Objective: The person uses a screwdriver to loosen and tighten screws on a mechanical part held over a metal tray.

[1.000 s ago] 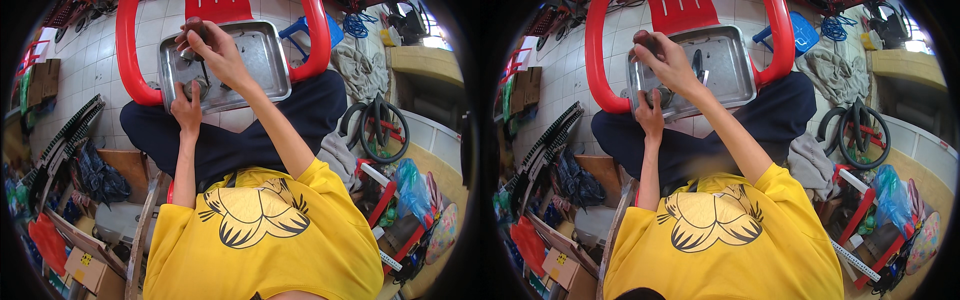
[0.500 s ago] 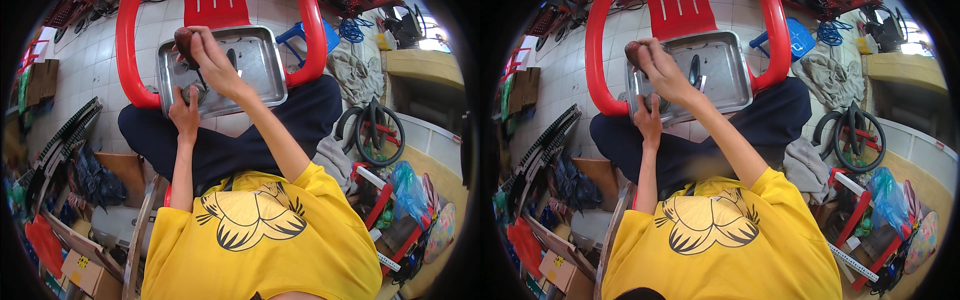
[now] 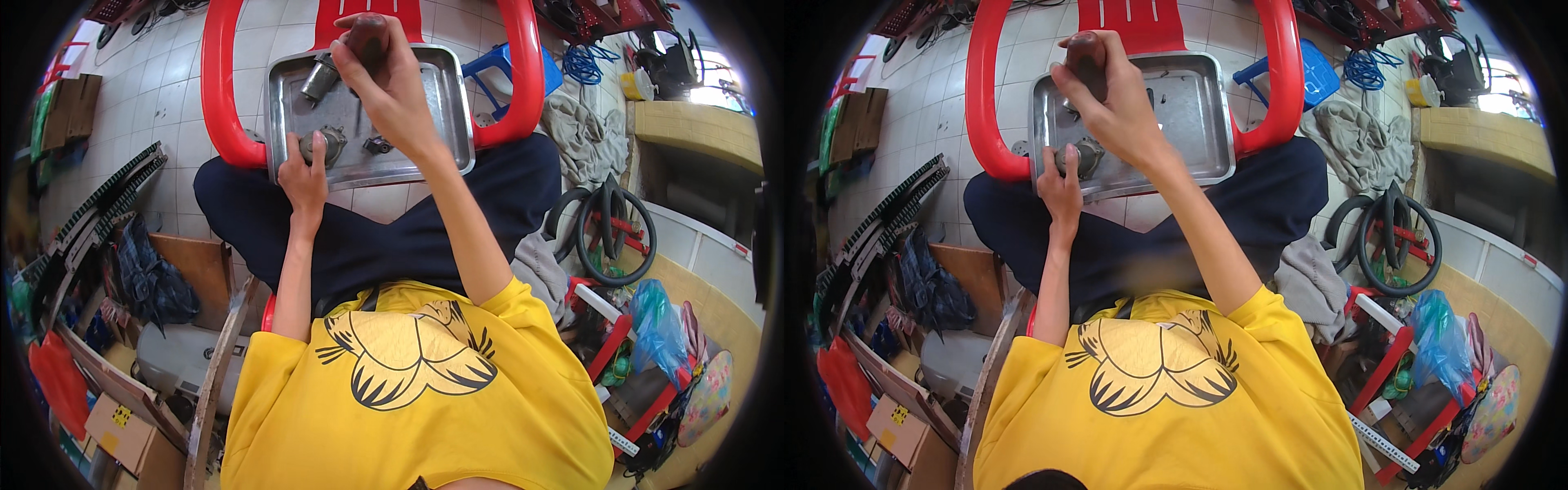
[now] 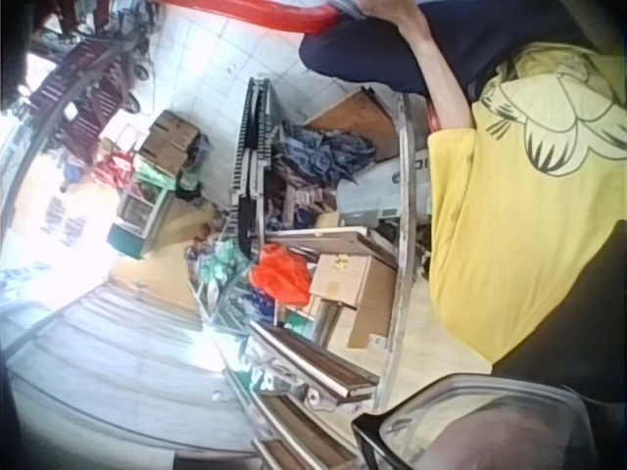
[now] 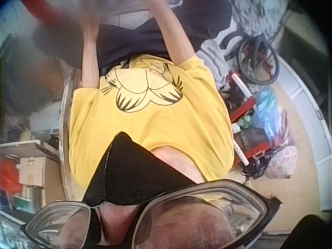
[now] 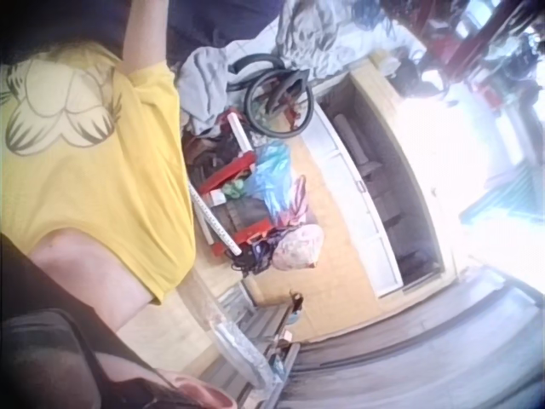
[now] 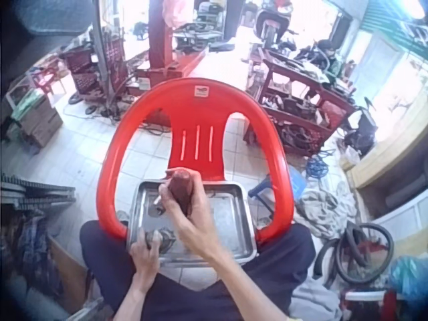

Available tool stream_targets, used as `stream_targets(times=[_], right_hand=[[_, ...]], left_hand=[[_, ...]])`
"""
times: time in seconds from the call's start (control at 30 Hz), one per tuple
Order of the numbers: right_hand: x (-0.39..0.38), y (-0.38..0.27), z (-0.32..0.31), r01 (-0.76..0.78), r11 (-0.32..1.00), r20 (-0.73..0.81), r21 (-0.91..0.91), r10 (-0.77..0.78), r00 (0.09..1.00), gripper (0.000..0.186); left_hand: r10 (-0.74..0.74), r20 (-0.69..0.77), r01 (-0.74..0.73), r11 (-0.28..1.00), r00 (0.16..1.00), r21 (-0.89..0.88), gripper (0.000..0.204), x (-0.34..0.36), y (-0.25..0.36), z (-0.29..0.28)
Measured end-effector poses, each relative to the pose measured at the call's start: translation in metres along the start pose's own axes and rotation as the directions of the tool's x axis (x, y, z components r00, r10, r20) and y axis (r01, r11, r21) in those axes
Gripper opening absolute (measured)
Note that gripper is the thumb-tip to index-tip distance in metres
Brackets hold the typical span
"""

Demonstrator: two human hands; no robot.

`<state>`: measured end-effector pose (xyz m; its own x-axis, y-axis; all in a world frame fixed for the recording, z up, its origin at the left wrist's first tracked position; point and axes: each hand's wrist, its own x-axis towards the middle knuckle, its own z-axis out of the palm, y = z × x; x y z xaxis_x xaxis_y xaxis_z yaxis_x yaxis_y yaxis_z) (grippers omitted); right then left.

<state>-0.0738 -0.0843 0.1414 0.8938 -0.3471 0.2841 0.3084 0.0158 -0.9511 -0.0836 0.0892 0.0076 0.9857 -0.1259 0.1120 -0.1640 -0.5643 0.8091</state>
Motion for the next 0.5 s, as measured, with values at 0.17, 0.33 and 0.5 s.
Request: stream_targets(times=[0.17, 0.33, 0.5], right_hand=[[0.002, 0.001, -0.007, 0.119, 0.982, 0.026, -0.149, -0.116, 0.993, 0.026], [-0.004, 0.009, -0.006, 0.037, 0.998, -0.035, -0.054, -0.039, 0.999, 0.020], [-0.007, 0.031, 0.000, -0.005, 0.996, -0.088, 0.091, 0.013, 0.996, 0.025]], left_hand=[[-0.006, 0.006, 0.006, 1.000, 1.000, 0.010, 0.040, -0.001, 0.000, 0.000], [0.023, -0.020, -0.024, 1.000, 1.000, -0.016, 0.039, -0.001, -0.002, 0.001], [0.037, -0.021, -0.038, 0.999, 0.999, -0.030, 0.038, 0.000, -0.003, 0.001]])
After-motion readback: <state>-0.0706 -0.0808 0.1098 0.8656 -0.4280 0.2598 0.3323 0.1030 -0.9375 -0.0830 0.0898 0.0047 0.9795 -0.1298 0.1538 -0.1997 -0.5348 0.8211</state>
